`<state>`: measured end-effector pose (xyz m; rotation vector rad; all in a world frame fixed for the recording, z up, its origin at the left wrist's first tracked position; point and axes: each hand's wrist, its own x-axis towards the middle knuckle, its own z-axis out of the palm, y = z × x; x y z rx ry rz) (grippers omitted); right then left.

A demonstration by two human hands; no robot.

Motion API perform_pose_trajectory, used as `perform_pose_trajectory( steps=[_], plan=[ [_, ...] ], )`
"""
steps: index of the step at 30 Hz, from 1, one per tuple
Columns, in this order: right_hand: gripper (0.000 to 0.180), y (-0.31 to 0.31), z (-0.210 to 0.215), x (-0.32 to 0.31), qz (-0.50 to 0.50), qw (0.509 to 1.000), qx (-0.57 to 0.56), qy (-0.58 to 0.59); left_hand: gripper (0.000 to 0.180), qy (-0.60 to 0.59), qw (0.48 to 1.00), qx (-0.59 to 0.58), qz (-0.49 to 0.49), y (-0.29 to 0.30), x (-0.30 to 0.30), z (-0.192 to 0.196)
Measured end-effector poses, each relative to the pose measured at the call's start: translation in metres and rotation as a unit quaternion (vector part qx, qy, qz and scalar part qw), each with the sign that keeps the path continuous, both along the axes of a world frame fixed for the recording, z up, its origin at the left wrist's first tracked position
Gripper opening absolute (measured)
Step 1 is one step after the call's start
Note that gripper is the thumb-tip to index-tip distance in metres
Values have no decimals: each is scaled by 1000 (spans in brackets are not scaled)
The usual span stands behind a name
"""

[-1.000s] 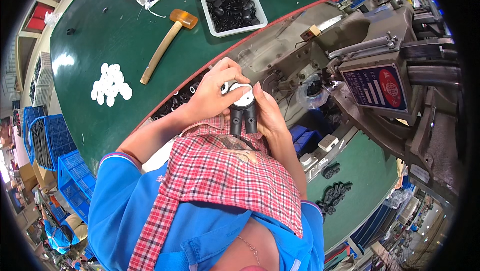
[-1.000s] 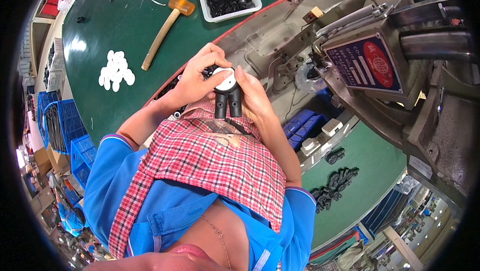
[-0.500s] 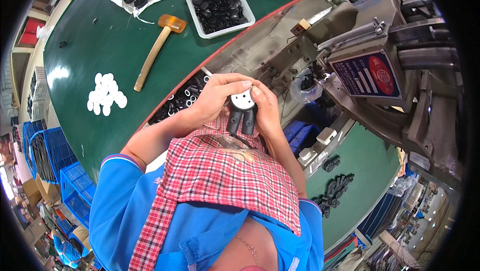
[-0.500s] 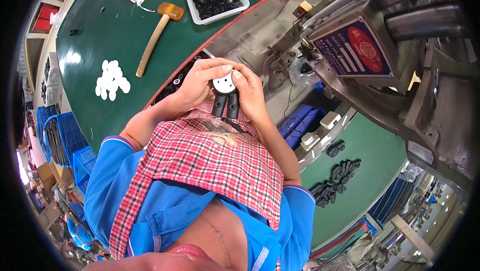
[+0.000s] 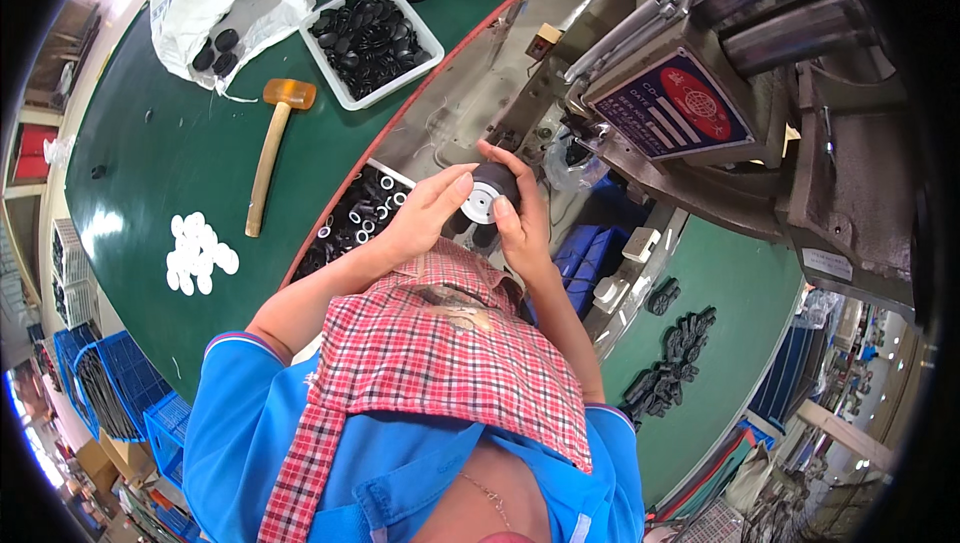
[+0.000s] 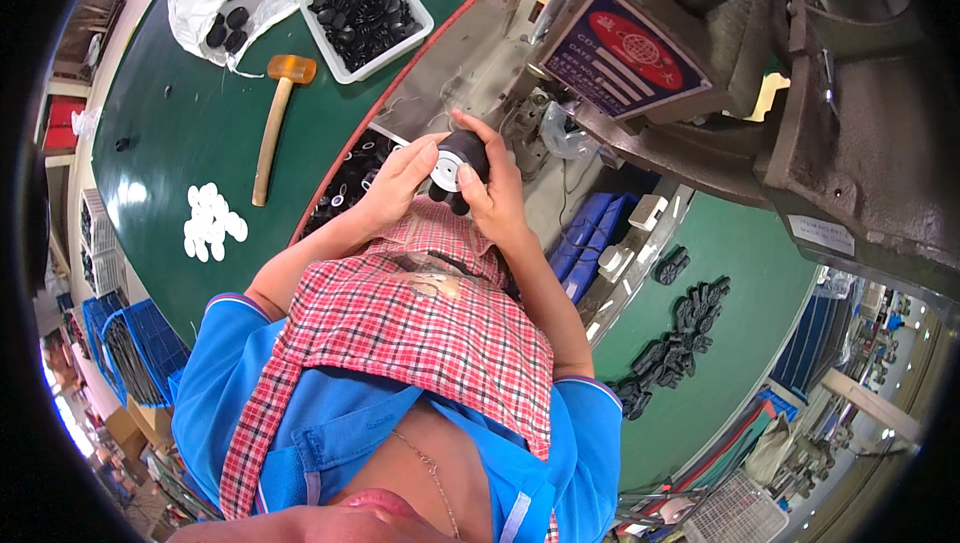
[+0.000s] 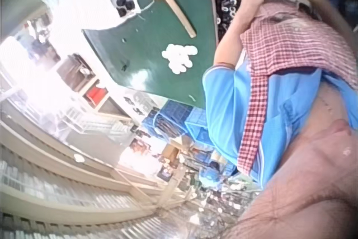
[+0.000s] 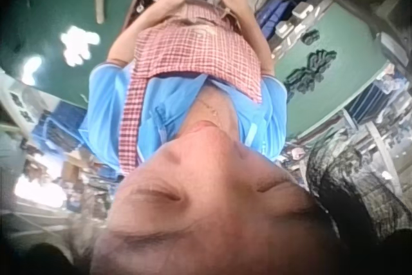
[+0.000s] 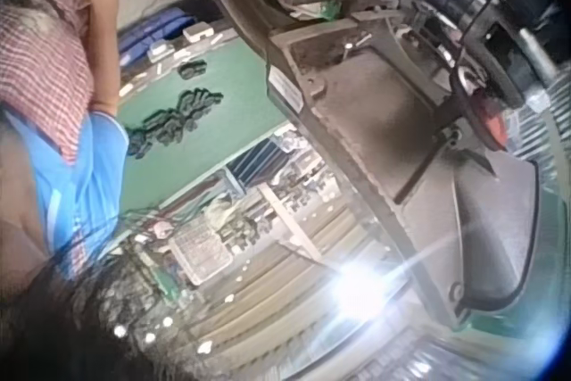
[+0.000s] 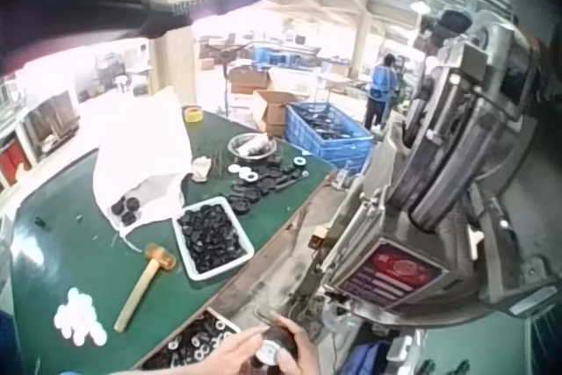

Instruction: The person assembles small black plastic components with white circular inserts at a workbench. They repeatedly pick up black parts, place white inserts into them, use a rubber mallet to tap the inserts into place, and then place the assembled units into a white tray. The person also handles a large white bag, pouring additional black parts onto the table.

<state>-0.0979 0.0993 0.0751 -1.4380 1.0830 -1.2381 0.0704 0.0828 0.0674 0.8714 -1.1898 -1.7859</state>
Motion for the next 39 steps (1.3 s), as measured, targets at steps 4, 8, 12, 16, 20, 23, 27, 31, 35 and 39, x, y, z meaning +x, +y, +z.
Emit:
perform_pose_trajectory(
  steps=[4, 8, 12, 16, 20, 23, 27, 31, 35, 39],
  plan=[
    [54, 7, -11, -3, -21, 999, 22, -16, 41, -111, 984, -134, 33, 0, -8, 0],
    [49, 0, -23, -7, -68, 996, 44, -30, 39, -151, 979, -123, 64, -6, -24, -20],
    [51, -14, -44, -23, -159, 979, 127, -31, 45, -232, 962, -132, 50, -47, -43, -47],
    [44, -29, -49, -49, -267, 954, 110, -81, 45, -223, 964, -143, 26, -79, -82, -21],
    [40, -46, -57, -70, -283, 943, 141, -105, 46, -253, 938, -232, 52, -105, -112, -53],
    [38, -53, -86, -81, -286, 929, 210, -104, 48, -362, 906, -217, -24, -118, -116, -75],
    [40, -52, -92, -75, -299, 916, 229, -139, 55, -262, 963, -63, -9, -98, -106, -98],
    [48, -43, -88, -69, -298, 909, 244, -161, 45, -277, 955, -38, -103, -79, -76, -80],
    [57, -39, -91, -76, -315, 893, 247, -207, 39, -336, 927, -154, -55, -78, -78, -89],
    [48, -42, -129, -92, -360, 876, 275, -165, 36, -344, 918, -197, -25, -80, -75, -91]
  ],
)
